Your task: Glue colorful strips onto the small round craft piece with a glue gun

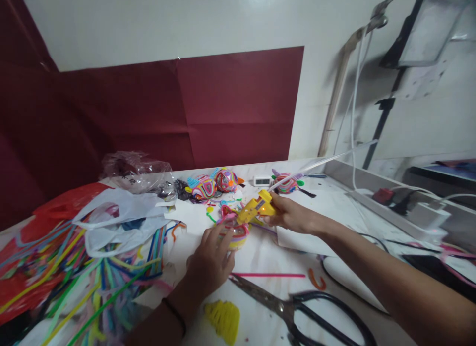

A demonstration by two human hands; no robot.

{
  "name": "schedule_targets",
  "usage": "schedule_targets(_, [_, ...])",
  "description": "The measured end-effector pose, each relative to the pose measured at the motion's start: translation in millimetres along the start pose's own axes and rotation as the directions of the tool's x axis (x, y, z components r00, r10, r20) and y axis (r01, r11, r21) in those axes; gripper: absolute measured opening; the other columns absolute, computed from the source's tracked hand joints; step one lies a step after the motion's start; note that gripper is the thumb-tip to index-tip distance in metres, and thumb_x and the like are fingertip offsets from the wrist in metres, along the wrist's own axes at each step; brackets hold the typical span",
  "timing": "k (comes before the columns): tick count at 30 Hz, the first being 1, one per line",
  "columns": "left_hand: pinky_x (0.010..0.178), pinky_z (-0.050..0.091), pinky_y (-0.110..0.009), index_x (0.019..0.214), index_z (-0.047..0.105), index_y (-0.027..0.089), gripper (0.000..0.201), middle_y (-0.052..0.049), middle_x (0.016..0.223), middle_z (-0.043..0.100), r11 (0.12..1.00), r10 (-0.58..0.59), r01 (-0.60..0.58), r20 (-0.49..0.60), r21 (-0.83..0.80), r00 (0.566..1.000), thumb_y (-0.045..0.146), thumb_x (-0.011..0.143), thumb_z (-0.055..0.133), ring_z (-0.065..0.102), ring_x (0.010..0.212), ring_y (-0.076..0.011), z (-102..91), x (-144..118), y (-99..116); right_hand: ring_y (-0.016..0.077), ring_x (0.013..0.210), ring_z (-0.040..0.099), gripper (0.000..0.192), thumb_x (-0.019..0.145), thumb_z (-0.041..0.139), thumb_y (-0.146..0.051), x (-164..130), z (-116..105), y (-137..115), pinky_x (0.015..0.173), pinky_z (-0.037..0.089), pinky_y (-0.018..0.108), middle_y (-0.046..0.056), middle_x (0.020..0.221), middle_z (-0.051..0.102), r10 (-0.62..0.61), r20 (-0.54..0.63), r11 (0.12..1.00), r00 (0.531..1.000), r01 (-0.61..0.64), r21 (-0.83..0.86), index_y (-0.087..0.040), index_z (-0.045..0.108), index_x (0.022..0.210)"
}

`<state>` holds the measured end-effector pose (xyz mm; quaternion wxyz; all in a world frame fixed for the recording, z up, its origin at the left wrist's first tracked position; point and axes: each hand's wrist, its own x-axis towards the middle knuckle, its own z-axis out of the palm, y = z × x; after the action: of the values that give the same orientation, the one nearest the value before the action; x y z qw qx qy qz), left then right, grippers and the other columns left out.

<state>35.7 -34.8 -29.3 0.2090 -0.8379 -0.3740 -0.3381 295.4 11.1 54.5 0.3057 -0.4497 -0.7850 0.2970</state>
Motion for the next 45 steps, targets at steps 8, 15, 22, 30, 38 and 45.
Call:
schedule_targets(8, [0.088, 0.051, -0.045, 0.129, 0.049, 0.015, 0.048, -0.018, 0.124, 0.052, 1.0, 0.006, -0.006, -0.002, 0.002, 1.0, 0.017, 0.081, 0.054, 0.052, 0.111, -0.03, 1.8, -2, -1, 0.0215, 0.082, 0.057, 0.039, 0.071, 0.066, -0.027, 1, -1, -2, 0.07, 0.046, 0.029, 0.004, 0.091, 0.065, 0.019, 0.01, 1.0, 1.0, -0.019, 0.009, -0.02, 0.054, 0.107])
schedule_targets(15, [0.088, 0.051, -0.044, 0.126, 0.051, 0.013, 0.046, -0.019, 0.123, 0.051, 1.0, 0.02, -0.02, -0.002, 0.004, 1.0, 0.016, 0.08, 0.055, 0.05, 0.11, -0.0302, -0.5, 0, 0, 0.0199, 0.076, 0.056, 0.037, 0.071, 0.064, -0.028, 4, 2, -3, 0.065, 0.045, 0.028, 0.003, 0.086, 0.065, 0.045, 0.008, 0.999, 0.999, -0.045, 0.005, -0.019, 0.054, 0.105])
schedule_targets(22, [0.089, 0.051, -0.045, 0.125, 0.052, 0.012, 0.045, -0.02, 0.123, 0.052, 1.0, 0.021, -0.021, 0.001, 0.005, 1.0, 0.015, 0.08, 0.055, 0.051, 0.111, -0.0304, -1.7, 0, 0, 0.0187, 0.071, 0.055, 0.035, 0.072, 0.062, -0.031, 6, 4, -8, 0.06, 0.042, 0.027, 0.003, 0.084, 0.064, 0.064, 0.026, 0.997, 0.998, -0.063, -0.037, -0.02, 0.051, 0.103])
schedule_targets(30, [0.089, 0.051, -0.044, 0.125, 0.053, 0.013, 0.045, -0.018, 0.123, 0.051, 1.0, 0.024, -0.024, 0.016, 0.011, 1.0, 0.016, 0.08, 0.055, 0.05, 0.11, -0.03, -1.5, 0, -1, 0.018, 0.073, 0.055, 0.033, 0.071, 0.064, -0.028, 4, 3, -8, 0.062, 0.043, 0.026, 0.002, 0.083, 0.063, 0.051, 0.018, 0.998, 0.999, -0.05, -0.035, -0.019, 0.052, 0.1])
schedule_targets(38, [0.09, 0.051, -0.044, 0.126, 0.053, 0.012, 0.047, -0.019, 0.124, 0.052, 0.999, 0.022, -0.022, 0.019, 0.028, 1.0, 0.017, 0.08, 0.057, 0.051, 0.11, -0.031, -0.2, 0, -1, 0.0204, 0.081, 0.058, 0.041, 0.067, 0.068, -0.026, 0, 0, -3, 0.067, 0.045, 0.027, 0.003, 0.091, 0.065, 0.044, 0.004, 0.996, 0.999, -0.044, 0.081, -0.019, 0.055, 0.105])
schedule_targets(45, [0.09, 0.051, -0.045, 0.124, 0.054, 0.012, 0.045, -0.018, 0.122, 0.054, 0.999, 0.033, -0.033, -0.002, 0.028, 0.999, 0.016, 0.079, 0.057, 0.051, 0.109, -0.0308, -0.5, 1, -2, 0.009, 0.051, 0.044, 0.041, 0.065, 0.07, -0.033, -13, -3, -10, 0.044, 0.033, 0.021, -0.004, 0.071, 0.054, 0.138, 0.05, 0.937, 0.989, -0.147, 0.318, -0.02, 0.049, 0.098])
